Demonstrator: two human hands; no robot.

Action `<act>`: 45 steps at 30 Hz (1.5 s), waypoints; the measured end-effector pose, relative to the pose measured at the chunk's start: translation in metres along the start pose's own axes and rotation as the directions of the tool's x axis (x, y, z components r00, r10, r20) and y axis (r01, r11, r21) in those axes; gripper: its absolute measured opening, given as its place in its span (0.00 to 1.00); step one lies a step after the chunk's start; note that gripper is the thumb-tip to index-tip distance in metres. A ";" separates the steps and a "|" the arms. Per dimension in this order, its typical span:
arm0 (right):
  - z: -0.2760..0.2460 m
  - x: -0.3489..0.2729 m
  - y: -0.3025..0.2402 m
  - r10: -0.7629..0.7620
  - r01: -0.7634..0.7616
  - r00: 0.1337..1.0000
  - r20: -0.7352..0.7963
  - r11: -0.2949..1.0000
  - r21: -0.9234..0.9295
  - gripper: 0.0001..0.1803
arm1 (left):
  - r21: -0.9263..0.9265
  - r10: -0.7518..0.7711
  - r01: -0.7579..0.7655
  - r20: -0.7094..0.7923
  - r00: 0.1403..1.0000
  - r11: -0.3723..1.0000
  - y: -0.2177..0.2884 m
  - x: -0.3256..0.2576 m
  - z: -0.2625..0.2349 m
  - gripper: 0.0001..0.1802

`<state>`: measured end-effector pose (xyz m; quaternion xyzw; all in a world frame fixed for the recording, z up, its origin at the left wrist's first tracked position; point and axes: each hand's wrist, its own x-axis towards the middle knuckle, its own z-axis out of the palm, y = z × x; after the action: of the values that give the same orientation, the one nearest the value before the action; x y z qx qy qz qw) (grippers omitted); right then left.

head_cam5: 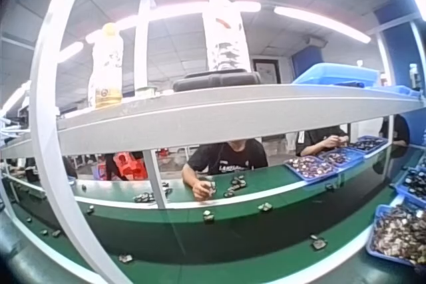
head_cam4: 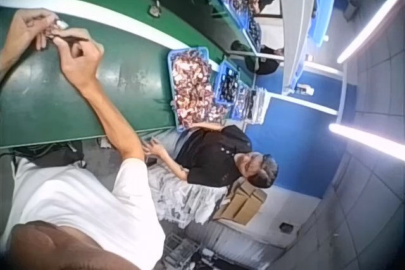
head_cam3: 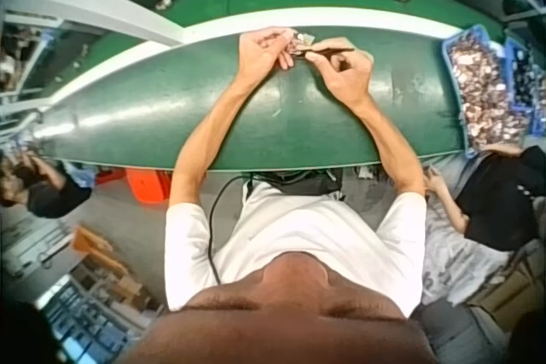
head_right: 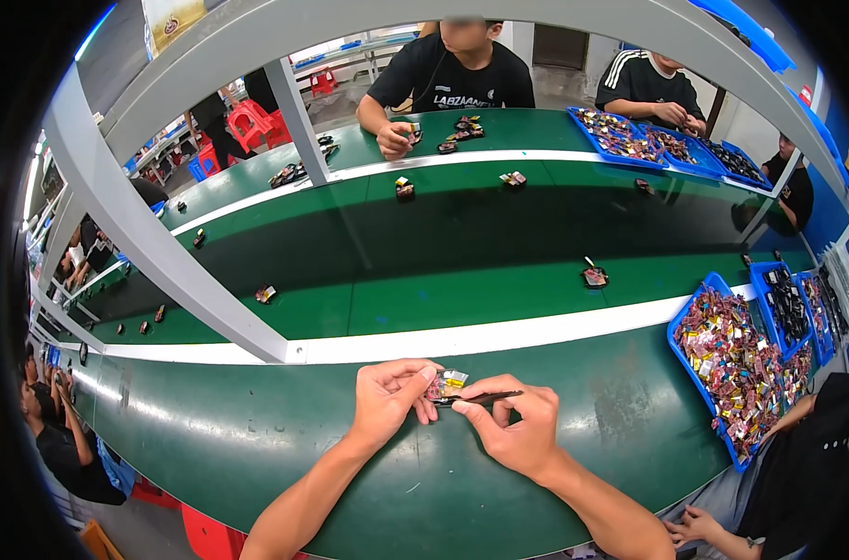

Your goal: Assembling small electronic components on a production line, using a pen tool to mark or position parts.

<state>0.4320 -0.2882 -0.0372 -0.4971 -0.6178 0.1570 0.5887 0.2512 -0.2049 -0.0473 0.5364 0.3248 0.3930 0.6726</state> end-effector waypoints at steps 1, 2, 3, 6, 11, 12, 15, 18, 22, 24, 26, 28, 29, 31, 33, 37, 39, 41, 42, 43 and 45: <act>-0.001 0.000 0.001 -0.001 0.001 1.000 0.000 1.000 0.000 0.08 | 0.003 -0.005 0.005 -0.002 1.000 1.000 0.000 0.000 0.001 0.11; -0.002 0.000 0.001 -0.007 0.007 1.000 -0.011 1.000 -0.006 0.08 | 0.002 -0.004 0.004 -0.001 1.000 1.000 -0.001 0.001 0.002 0.11; -0.003 0.000 0.001 -0.013 0.012 1.000 -0.022 1.000 -0.012 0.08 | 0.001 0.001 -0.001 -0.004 1.000 1.000 -0.002 0.001 0.003 0.12; -0.007 -0.001 0.004 0.001 -0.002 1.000 -0.027 1.000 -0.031 0.08 | 0.001 0.001 -0.001 -0.014 1.000 1.000 -0.003 0.003 0.007 0.12; -0.008 0.000 0.008 -0.031 0.031 0.999 -0.021 0.999 -0.025 0.08 | 0.007 -0.001 0.001 -0.015 1.000 1.000 -0.006 0.005 0.010 0.12; -0.009 0.000 0.009 -0.035 0.034 0.999 -0.019 0.999 -0.029 0.07 | 0.011 0.000 0.000 -0.011 1.000 1.000 -0.006 0.005 0.012 0.12; -0.014 0.001 0.011 -0.032 0.031 0.999 -0.022 0.999 -0.035 0.07 | 0.017 0.001 -0.001 -0.007 1.000 1.000 -0.007 0.007 0.017 0.12; -0.020 0.001 0.014 -0.056 0.056 0.998 -0.014 0.997 -0.054 0.07 | 0.015 -0.008 0.008 0.017 1.000 1.000 -0.009 0.009 0.020 0.12; -0.024 0.001 0.016 -0.068 0.065 0.997 -0.036 0.995 -0.071 0.06 | 0.062 0.051 -0.058 0.107 0.993 0.996 -0.008 0.010 0.021 0.14; -0.026 0.002 0.014 -0.058 0.054 0.997 -0.056 0.995 -0.078 0.06 | 0.084 0.057 -0.066 0.114 0.992 0.994 -0.007 0.008 0.025 0.15; -0.027 0.001 0.015 -0.076 0.071 0.996 -0.052 0.994 -0.081 0.06 | 0.107 0.063 -0.076 0.121 0.991 0.991 -0.007 0.008 0.028 0.16; -0.028 0.000 0.017 -0.094 0.090 0.994 -0.050 0.993 -0.082 0.06 | 0.106 0.067 -0.076 0.086 0.994 0.991 -0.009 0.008 0.031 0.17; -0.028 -0.001 0.020 -0.107 0.103 0.993 -0.045 0.991 -0.087 0.07 | 0.106 0.065 -0.074 0.086 0.994 0.992 -0.011 0.009 0.031 0.17; -0.028 -0.001 0.023 -0.119 0.115 0.992 -0.039 0.989 -0.091 0.07 | 0.116 0.075 -0.083 0.071 0.995 0.990 -0.013 0.011 0.032 0.17; -0.029 -0.001 0.024 -0.168 0.165 0.985 -0.023 0.980 -0.108 0.08 | 0.125 0.062 -0.071 0.069 0.996 0.990 -0.013 0.011 0.033 0.16; -0.034 0.001 0.024 -0.239 0.236 0.971 -0.011 0.963 -0.129 0.08 | 0.104 0.044 -0.050 0.055 0.998 0.993 -0.011 0.013 0.039 0.15; -0.035 0.000 0.024 -0.245 0.240 0.969 -0.028 0.963 -0.122 0.09 | 0.082 0.036 -0.040 0.056 0.998 0.996 -0.011 0.014 0.041 0.15; -0.037 -0.002 0.026 -0.257 0.253 0.966 -0.007 0.957 -0.142 0.10 | 0.060 0.028 -0.031 0.058 0.998 0.998 -0.013 0.015 0.041 0.15; -0.038 -0.003 0.027 -0.268 0.266 0.963 0.015 0.950 -0.162 0.10 | 0.034 0.009 -0.011 0.060 0.998 0.999 -0.014 0.016 0.041 0.15; -0.039 -0.003 0.027 -0.268 0.266 0.963 0.013 0.950 -0.165 0.10 | 0.009 -0.010 0.009 0.063 0.998 1.000 -0.014 0.017 0.041 0.15; -0.038 -0.002 0.027 -0.335 0.333 0.942 0.025 0.923 -0.192 0.10 | 0.022 -0.018 0.017 0.055 0.998 1.000 -0.013 0.017 0.043 0.15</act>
<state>0.4766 -0.2926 -0.0496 -0.4401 -0.7032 -0.0084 0.5583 0.2986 -0.2113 -0.0511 0.5512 0.3149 0.3685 0.6791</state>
